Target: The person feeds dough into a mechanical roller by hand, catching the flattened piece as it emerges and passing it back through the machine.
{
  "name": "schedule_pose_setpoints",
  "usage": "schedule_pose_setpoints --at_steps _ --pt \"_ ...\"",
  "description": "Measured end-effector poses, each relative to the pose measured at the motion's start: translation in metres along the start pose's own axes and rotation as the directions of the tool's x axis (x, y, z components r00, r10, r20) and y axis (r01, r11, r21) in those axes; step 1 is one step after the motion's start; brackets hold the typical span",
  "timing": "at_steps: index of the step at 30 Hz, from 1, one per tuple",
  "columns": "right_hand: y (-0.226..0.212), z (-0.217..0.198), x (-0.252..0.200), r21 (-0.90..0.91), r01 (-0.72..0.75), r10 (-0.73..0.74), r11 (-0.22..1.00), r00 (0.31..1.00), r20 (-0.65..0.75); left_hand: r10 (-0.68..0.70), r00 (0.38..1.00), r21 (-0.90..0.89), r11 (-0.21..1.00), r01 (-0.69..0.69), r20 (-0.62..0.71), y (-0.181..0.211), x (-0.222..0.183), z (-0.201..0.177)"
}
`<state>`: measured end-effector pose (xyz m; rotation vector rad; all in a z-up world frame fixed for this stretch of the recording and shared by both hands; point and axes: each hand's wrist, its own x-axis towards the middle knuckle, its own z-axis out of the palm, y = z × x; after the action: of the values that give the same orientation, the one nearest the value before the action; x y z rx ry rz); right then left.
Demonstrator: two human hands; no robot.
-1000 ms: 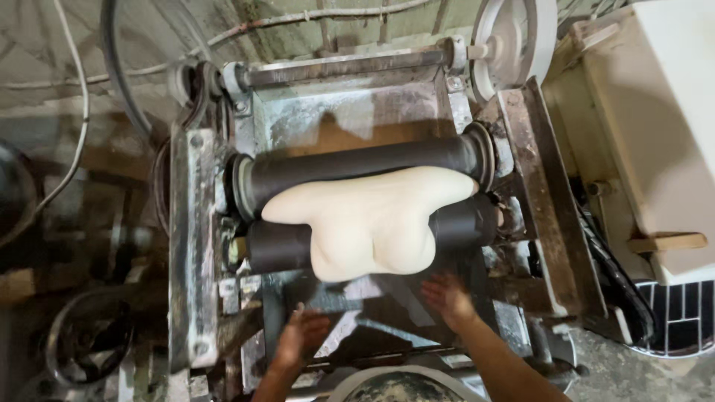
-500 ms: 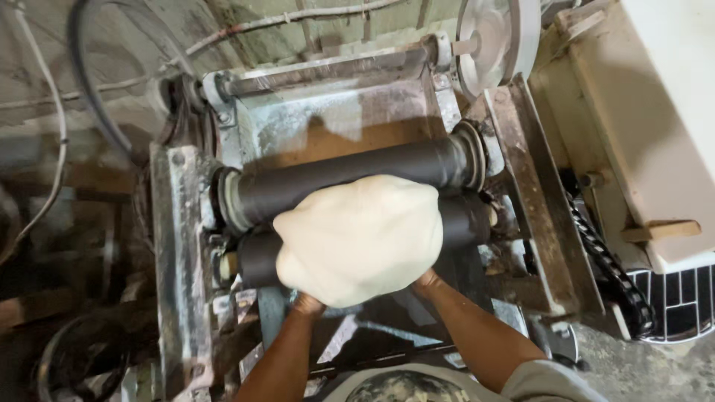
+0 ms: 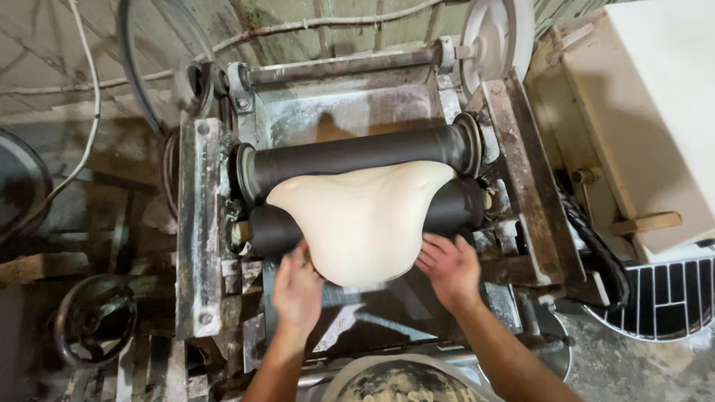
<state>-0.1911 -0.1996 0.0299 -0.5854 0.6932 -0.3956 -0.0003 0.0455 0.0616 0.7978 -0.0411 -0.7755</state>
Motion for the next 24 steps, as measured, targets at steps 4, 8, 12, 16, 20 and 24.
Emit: schedule_pose_setpoints --at_steps 4,8,12,16,20,24 --pt "0.026 -0.082 0.012 -0.052 -0.091 0.079 0.994 0.978 -0.194 -0.036 0.980 0.259 0.962 0.087 -0.194 -0.012 0.003 -0.067" --pt "0.084 -0.147 0.067 -0.141 -0.403 0.330 0.904 0.870 -0.367 -0.411 0.797 0.423 0.688 0.589 -0.441 -0.059 0.012 -0.145" --pt "0.110 -0.140 0.138 -0.213 -0.484 0.394 0.849 0.847 -0.358 -0.654 0.537 0.172 0.538 0.825 -0.533 -0.093 0.079 -0.163" --pt "0.106 -0.121 0.200 -0.270 -0.348 0.309 0.898 0.934 -0.178 -0.583 0.743 0.113 0.757 0.644 -0.328 -0.097 0.174 -0.122" --pt "0.098 -0.102 0.200 -0.197 -0.288 0.277 0.937 0.957 -0.085 -0.448 0.878 0.081 0.882 0.465 -0.166 -0.084 0.189 -0.080" --pt "0.082 -0.051 0.122 -0.126 -0.209 0.208 0.970 0.978 -0.022 -0.288 0.957 0.196 0.938 0.285 -0.011 -0.081 0.106 -0.050"
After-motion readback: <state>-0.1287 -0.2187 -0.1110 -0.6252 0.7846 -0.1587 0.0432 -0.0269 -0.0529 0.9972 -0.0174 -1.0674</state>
